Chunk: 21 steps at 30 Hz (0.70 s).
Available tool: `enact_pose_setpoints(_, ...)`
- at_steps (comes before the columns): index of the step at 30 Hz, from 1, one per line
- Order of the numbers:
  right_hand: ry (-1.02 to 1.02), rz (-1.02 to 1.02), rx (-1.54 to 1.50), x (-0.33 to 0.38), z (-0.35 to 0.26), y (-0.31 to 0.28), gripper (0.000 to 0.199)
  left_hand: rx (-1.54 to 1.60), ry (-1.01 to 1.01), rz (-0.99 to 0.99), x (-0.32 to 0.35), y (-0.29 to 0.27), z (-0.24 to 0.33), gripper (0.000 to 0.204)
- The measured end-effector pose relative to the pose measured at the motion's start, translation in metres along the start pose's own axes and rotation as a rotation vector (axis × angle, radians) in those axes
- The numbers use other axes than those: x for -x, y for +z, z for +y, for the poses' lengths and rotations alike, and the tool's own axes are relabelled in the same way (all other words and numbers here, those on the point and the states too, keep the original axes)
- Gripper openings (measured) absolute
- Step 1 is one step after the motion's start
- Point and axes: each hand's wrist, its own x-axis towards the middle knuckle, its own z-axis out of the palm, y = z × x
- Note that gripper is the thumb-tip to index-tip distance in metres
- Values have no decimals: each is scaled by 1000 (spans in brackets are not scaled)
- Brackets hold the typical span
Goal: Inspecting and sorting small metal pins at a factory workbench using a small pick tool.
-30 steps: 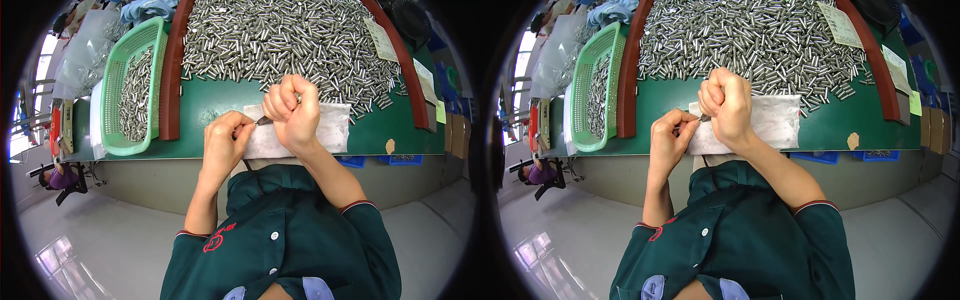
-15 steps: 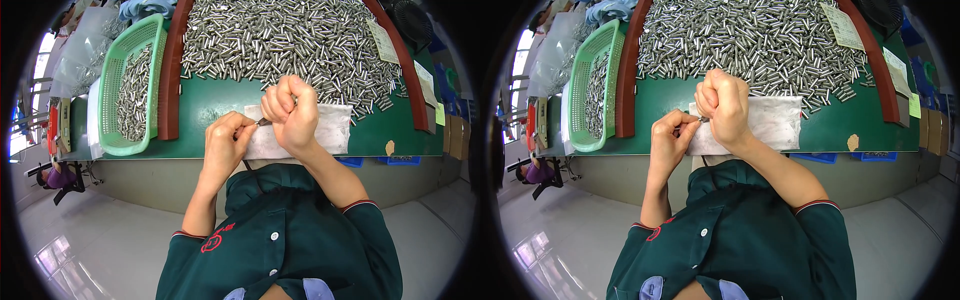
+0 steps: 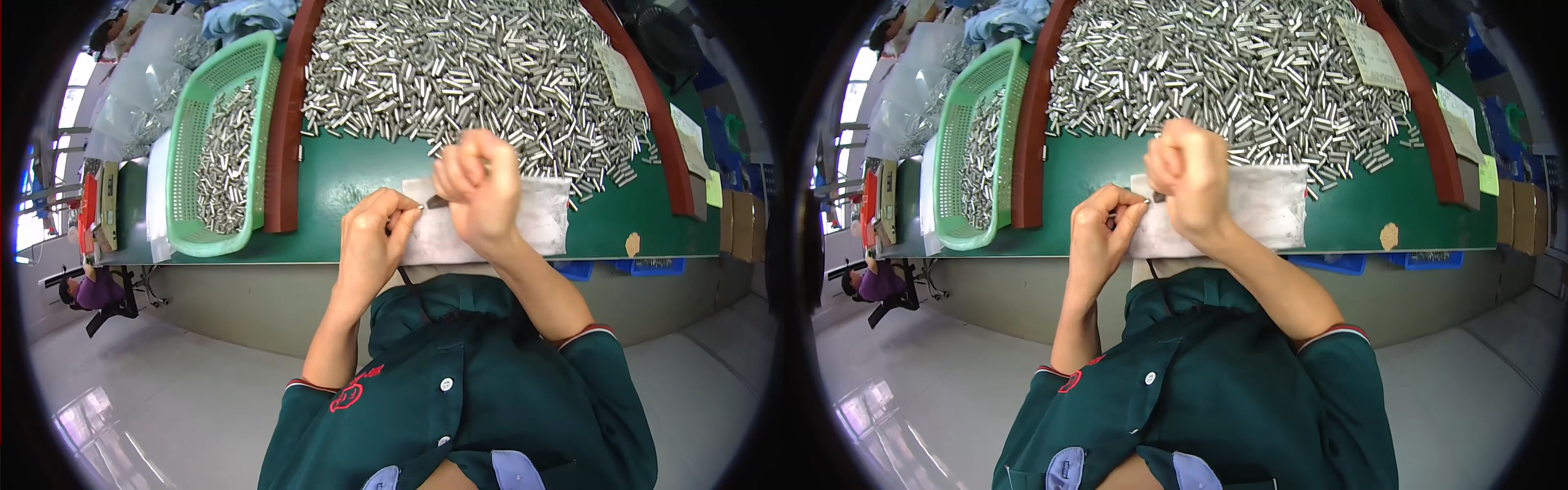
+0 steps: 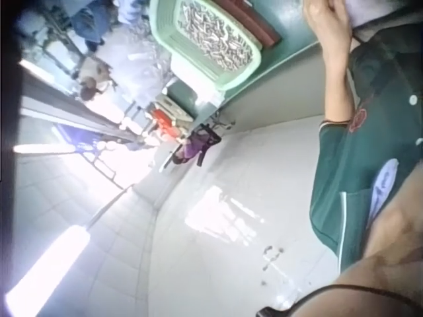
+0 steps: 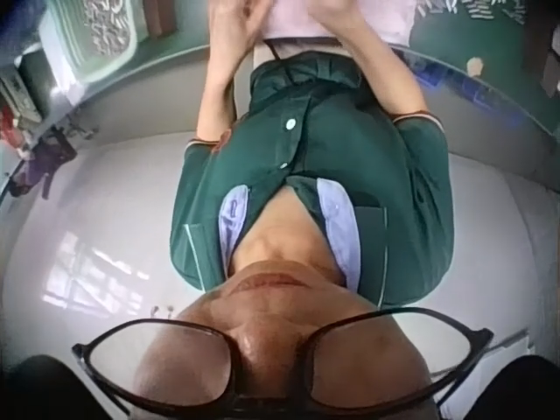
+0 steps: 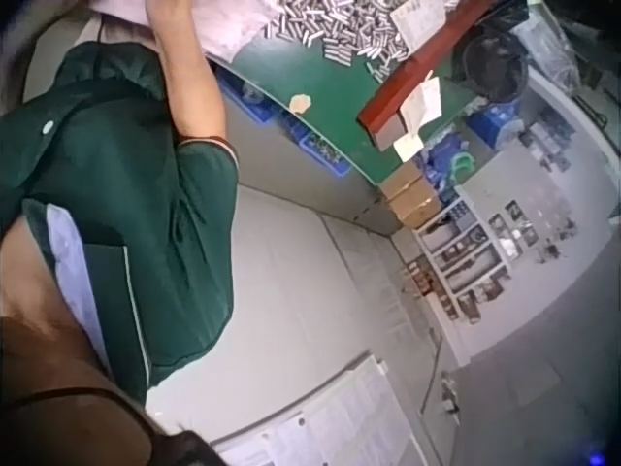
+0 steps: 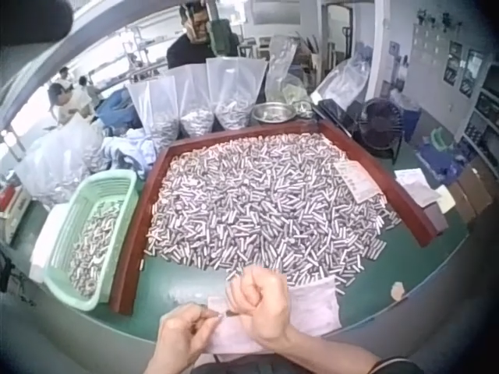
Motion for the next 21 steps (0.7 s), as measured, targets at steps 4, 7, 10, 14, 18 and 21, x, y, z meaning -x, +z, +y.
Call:
enact_pose_setpoints(4,-77,-98,-64,-1,-24,-8,35,822,-300,-66,-3,-15,-8,7)
enact_pose_setpoints(7,2,37,-153,1,-28,-12,36,1359,-324,-225,-11,-20,-17,8)
enact_pose_setpoints(10,36,60,-150,2,-26,-11,36,1410,-352,-204,-13,-17,-24,8)
enact_pose_setpoints(14,53,21,-162,1,-27,-13,37,1422,-382,-168,-15,-14,-25,9)
enact_pose_setpoints(18,45,54,-156,-1,-26,-12,36,1462,-386,-137,-15,-13,-27,11)
enact_pose_setpoints(21,50,66,-154,-1,-26,-12,36,1494,-428,-121,-16,-17,-22,17)
